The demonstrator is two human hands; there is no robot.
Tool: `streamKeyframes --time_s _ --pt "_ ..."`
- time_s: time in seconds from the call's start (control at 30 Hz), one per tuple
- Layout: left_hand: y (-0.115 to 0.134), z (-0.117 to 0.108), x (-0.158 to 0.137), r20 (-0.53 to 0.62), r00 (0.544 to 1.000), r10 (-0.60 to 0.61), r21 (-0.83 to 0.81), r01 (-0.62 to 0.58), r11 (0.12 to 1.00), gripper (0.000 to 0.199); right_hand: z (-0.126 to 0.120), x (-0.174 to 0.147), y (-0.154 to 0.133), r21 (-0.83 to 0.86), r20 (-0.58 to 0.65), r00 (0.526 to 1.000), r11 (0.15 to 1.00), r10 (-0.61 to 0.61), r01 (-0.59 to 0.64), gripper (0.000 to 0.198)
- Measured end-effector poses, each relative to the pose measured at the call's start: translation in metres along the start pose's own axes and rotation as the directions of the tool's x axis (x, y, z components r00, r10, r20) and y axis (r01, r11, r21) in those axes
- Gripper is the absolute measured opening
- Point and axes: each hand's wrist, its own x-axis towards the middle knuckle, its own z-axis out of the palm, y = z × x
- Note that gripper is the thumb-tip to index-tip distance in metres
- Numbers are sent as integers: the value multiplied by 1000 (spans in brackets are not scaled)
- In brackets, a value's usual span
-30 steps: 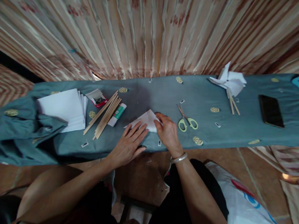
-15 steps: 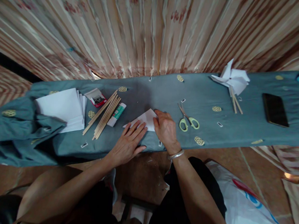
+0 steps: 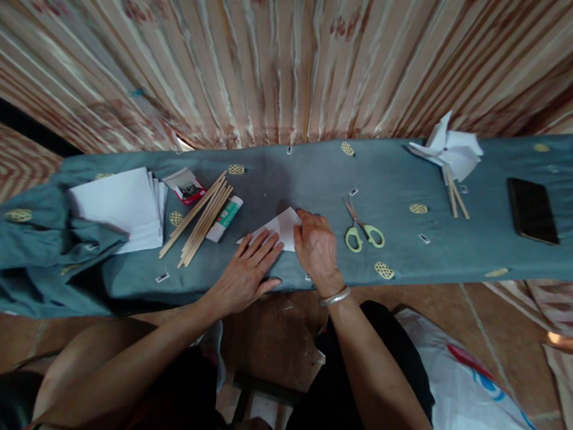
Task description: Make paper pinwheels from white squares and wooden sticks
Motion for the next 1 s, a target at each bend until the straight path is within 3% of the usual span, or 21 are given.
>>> streamKeyframes --time_s 0.53,1.0 --pt "-2 4 -1 -14 1000 8 2 -8 1000 69 -2 0 -5 -52 21 1000 999 4 -3 39" --pt "0 2 1 -10 1000 -2 33 2 999 65 8 -26 -9 -119 -54 998 993 12 -18 51"
